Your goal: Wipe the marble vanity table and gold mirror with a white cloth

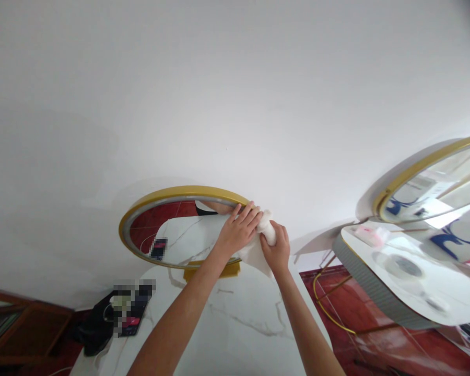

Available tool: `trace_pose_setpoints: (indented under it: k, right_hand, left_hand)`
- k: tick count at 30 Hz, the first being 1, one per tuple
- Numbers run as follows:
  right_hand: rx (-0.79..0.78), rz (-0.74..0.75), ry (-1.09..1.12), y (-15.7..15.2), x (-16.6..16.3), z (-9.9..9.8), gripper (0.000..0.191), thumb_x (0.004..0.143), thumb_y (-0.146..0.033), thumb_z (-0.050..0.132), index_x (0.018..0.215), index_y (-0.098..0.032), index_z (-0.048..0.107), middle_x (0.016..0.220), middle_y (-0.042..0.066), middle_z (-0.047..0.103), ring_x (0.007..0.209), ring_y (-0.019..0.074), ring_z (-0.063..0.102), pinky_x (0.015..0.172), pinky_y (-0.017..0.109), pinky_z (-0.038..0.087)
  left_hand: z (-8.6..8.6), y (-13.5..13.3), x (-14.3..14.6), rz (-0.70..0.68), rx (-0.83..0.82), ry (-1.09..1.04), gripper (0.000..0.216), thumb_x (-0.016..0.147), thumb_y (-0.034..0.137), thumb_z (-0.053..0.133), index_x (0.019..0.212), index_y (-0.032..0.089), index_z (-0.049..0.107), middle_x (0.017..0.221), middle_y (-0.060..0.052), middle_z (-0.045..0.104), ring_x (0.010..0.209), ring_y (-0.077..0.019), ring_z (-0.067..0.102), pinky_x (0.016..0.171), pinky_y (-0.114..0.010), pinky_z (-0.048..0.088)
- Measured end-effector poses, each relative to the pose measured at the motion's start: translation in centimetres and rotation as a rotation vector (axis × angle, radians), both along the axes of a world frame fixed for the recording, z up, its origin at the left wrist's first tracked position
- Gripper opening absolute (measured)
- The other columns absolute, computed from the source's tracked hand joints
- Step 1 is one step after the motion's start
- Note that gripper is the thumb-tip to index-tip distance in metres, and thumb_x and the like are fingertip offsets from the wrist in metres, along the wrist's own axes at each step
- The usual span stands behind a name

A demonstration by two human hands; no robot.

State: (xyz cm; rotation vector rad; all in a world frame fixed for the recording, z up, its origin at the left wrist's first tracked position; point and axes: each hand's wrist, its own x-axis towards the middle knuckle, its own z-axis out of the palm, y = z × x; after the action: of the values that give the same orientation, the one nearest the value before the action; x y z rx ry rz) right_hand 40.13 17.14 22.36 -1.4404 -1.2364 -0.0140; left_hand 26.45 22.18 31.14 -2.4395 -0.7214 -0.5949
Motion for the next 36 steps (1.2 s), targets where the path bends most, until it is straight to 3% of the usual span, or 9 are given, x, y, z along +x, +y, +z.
trace_pose_setpoints:
  k: [10, 19, 22, 26, 28, 31, 33, 35, 36]
  right_hand:
    - [-0.144, -0.043, 0.084, -0.6, 0.4, -7.9, 0.044, 0.081, -0.038, 0.049, 0.121, -0.021, 0.042, 0.110, 0.009, 0.053, 0.104, 0.0237, 0.050, 0.089, 0.043, 0.042]
    - [-0.073, -0.045, 0.081, -0.3, 0.2, -6.2, 0.044, 0.080, -0.036, 0.051, 0.121, -0.022, 0.042, 0.108, 0.008, 0.052, 0.103, 0.0223, 0.050, 0.089, 0.040, 0.042]
    - [-0.114, -0.068, 0.106, 0.1, -0.2, -7.6, 0.046, 0.080, -0.038, 0.050, 0.121, -0.021, 0.040, 0.111, 0.009, 0.051, 0.105, 0.0231, 0.049, 0.089, 0.041, 0.042]
    - [-0.220, -0.072, 0.115, -0.2, -0.3, -11.0, 0.045, 0.078, -0.041, 0.049, 0.118, -0.020, 0.042, 0.109, 0.009, 0.054, 0.100, 0.0243, 0.053, 0.082, 0.041, 0.046]
    - [-0.253, -0.039, 0.102, -0.8, -0.1, -12.4, 0.041, 0.077, -0.040, 0.049, 0.113, -0.021, 0.046, 0.102, 0.007, 0.058, 0.093, 0.0234, 0.057, 0.077, 0.039, 0.049]
    - [-0.299, -0.009, 0.079, -2.0, 0.3, -13.4, 0.036, 0.077, -0.039, 0.050, 0.109, -0.023, 0.049, 0.094, 0.004, 0.059, 0.082, 0.0224, 0.060, 0.068, 0.037, 0.050]
    - [-0.316, -0.014, 0.067, -2.8, 0.4, -13.5, 0.035, 0.077, -0.038, 0.049, 0.110, -0.024, 0.049, 0.094, 0.004, 0.058, 0.083, 0.0231, 0.060, 0.067, 0.037, 0.050]
    - [-0.327, -0.025, 0.037, -3.3, 0.5, -13.3, 0.036, 0.079, -0.037, 0.048, 0.112, -0.025, 0.049, 0.099, 0.005, 0.057, 0.088, 0.0237, 0.058, 0.070, 0.037, 0.049]
    - [-0.332, -0.033, 0.001, -3.4, 0.5, -13.2, 0.037, 0.079, -0.038, 0.048, 0.114, -0.026, 0.049, 0.103, 0.006, 0.056, 0.090, 0.0238, 0.058, 0.071, 0.037, 0.049]
  left_hand:
    - [-2.6, -0.8, 0.4, -0.094, 0.019, 0.189, 0.045, 0.088, 0.025, 0.041, 0.133, 0.018, 0.041, 0.147, -0.004, 0.030, 0.138, -0.0188, 0.016, 0.110, -0.037, 0.024]
    - [-3.2, -0.6, 0.2, -0.081, 0.022, 0.208, 0.046, 0.089, 0.022, 0.037, 0.136, 0.021, 0.037, 0.148, -0.001, 0.027, 0.138, -0.0185, 0.016, 0.110, -0.039, 0.024]
    - [-3.1, -0.5, 0.3, -0.077, 0.012, 0.212, 0.045, 0.090, 0.023, 0.035, 0.135, 0.020, 0.038, 0.148, -0.001, 0.026, 0.138, -0.0182, 0.014, 0.111, -0.039, 0.022]
    - [-3.9, -1.3, 0.2, -0.127, -0.088, 0.175, 0.043, 0.088, 0.024, 0.040, 0.130, 0.019, 0.043, 0.144, -0.005, 0.035, 0.137, -0.0195, 0.021, 0.111, -0.041, 0.021]
    - [-5.8, -2.5, -0.1, -0.183, -0.252, 0.083, 0.038, 0.087, 0.022, 0.042, 0.124, 0.020, 0.049, 0.136, -0.006, 0.046, 0.133, -0.0194, 0.030, 0.111, -0.042, 0.022]
    - [-11.0, -4.6, -1.0, -0.174, -0.731, -0.275, 0.029, 0.082, 0.016, 0.044, 0.107, 0.023, 0.059, 0.113, -0.005, 0.061, 0.115, -0.0180, 0.049, 0.105, -0.038, 0.033]
    - [-15.4, -5.7, -1.7, -0.028, -1.134, -0.653, 0.022, 0.078, 0.016, 0.049, 0.093, 0.023, 0.062, 0.100, -0.004, 0.063, 0.103, -0.0185, 0.056, 0.098, -0.036, 0.039]
    - [-19.4, -6.0, -2.2, 0.294, -1.535, -1.224, 0.012, 0.067, 0.012, 0.059, 0.075, 0.021, 0.062, 0.087, -0.002, 0.064, 0.096, -0.0192, 0.059, 0.096, -0.034, 0.040]
    - [-21.1, -5.9, -2.5, 0.398, -1.574, -1.335, 0.011, 0.066, 0.013, 0.059, 0.073, 0.021, 0.061, 0.085, -0.002, 0.064, 0.094, -0.0197, 0.059, 0.094, -0.036, 0.041]
